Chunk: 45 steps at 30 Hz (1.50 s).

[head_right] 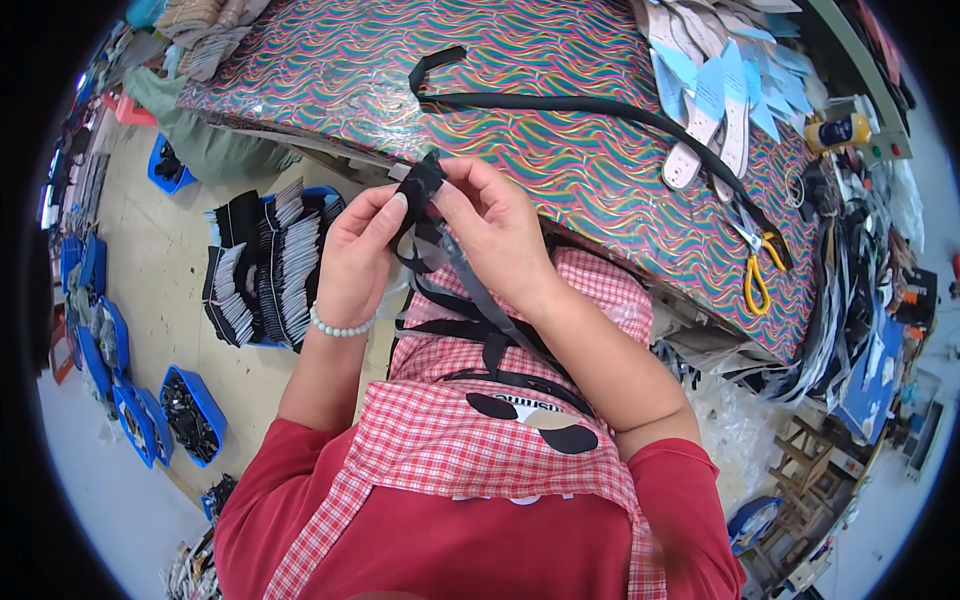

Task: The person assembles slippers by attaching black fabric straps to light blue slipper soles. They pick up straps, wrap them around the soles, and use yellow-handled scissors to trim excess material. The process is repeated for multiple slipper units on a cluttered workbench.

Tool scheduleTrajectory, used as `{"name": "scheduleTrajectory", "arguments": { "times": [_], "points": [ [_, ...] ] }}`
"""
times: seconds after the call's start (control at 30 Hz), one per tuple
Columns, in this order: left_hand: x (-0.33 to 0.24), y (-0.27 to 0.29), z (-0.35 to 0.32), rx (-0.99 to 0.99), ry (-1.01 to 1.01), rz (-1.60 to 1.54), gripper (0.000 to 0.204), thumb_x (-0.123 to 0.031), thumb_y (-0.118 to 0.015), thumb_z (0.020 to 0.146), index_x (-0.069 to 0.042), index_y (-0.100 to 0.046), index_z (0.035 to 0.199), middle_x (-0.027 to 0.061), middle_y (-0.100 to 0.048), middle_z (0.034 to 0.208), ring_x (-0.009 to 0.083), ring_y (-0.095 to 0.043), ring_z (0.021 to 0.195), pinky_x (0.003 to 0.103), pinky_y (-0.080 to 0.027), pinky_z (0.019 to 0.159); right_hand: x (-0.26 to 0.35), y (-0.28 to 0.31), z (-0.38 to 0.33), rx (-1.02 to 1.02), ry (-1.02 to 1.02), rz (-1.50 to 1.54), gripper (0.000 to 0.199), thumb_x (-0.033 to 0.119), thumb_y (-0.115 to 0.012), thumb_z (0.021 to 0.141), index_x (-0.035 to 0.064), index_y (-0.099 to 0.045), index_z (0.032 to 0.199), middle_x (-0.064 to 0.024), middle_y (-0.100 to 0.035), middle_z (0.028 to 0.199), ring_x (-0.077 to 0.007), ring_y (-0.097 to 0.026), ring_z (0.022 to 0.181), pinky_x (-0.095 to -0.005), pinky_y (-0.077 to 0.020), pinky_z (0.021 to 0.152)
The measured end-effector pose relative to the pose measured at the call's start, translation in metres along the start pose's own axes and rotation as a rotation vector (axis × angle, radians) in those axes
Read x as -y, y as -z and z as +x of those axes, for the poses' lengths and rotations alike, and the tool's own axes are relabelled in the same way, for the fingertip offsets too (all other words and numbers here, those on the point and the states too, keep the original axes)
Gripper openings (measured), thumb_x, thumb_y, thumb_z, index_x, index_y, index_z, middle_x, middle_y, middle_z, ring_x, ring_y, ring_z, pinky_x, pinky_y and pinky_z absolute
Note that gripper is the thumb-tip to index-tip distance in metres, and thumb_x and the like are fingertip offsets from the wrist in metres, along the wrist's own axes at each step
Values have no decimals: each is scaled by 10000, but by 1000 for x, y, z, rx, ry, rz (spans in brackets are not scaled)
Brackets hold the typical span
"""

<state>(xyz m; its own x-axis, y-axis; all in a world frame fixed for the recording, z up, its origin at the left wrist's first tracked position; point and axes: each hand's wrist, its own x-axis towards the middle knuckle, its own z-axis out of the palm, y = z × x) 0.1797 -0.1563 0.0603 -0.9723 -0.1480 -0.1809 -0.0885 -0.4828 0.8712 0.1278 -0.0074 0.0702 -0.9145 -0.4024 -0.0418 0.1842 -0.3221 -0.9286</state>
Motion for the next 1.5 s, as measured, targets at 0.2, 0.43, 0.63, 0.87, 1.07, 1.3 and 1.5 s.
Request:
{"name": "scheduleTrajectory", "arguments": {
  "times": [0.2, 0.43, 0.63, 0.87, 1.07, 1.3, 1.5],
  "points": [
    [10, -14, 1, -8, -89, 114, 147, -37, -578, 906, 11, -608, 1042, 22, -620, 996, 91, -570, 915, 227, -441, 839, -5, 10, -5, -77, 295, -498, 255, 157, -687, 824, 0, -586, 997, -78, -558, 818, -150, -557, 702, -279, -458, 630],
    [6, -8, 5, 252, 108, 311, 198, -49, -520, 933, 11, -553, 1118, 59, -622, 1000, 139, -587, 939, 261, -439, 876, 35, 78, -43, -57, 353, -745, 195, 85, -634, 849, 25, -608, 1032, -102, -595, 947, -236, -607, 904, -316, -486, 775],
    [-5, 21, 21, 224, 93, 186, 154, -112, -464, 977, -8, -524, 1073, 114, -638, 891, 181, -614, 816, 362, -468, 896, 102, 334, -137, -608, 279, -1609, 407, 116, -619, 825, 37, -528, 1214, -158, -583, 1074, -319, -558, 1026, -395, -433, 898],
    [12, 7, 22, 210, 290, 196, 153, -114, -500, 961, -20, -547, 1073, 102, -639, 910, 179, -623, 838, 307, -493, 813, 127, 333, -157, -236, -299, -1435, 648, 143, -707, 773, 118, -428, 1357, -122, -548, 997, -222, -563, 852, -334, -467, 770],
    [13, -17, 15, 180, 307, 181, 159, -109, -514, 947, -12, -562, 1064, 102, -649, 955, 174, -615, 874, 314, -475, 835, 122, 294, -174, -270, -439, -984, 612, 109, -656, 820, 39, -403, 1373, -1, -506, 832, -95, -506, 674, -243, -455, 645],
    [14, -14, 22, 267, 316, 177, 188, -138, -526, 945, -9, -563, 1077, 83, -643, 927, 161, -605, 863, 309, -467, 833, 177, 317, -134, -365, 2, -153, 578, 229, -591, 905, -12, -362, 1377, 7, -496, 839, -79, -502, 674, -210, -436, 626],
    [8, -5, 8, 125, 269, 160, 199, -148, -539, 942, 5, -565, 1068, 78, -634, 885, 151, -603, 787, 294, -479, 790, 191, 209, -57, -103, 378, -495, 663, 332, -615, 900, -14, -334, 1390, 3, -472, 860, -63, -485, 646, -228, -420, 552]
  ]
}}
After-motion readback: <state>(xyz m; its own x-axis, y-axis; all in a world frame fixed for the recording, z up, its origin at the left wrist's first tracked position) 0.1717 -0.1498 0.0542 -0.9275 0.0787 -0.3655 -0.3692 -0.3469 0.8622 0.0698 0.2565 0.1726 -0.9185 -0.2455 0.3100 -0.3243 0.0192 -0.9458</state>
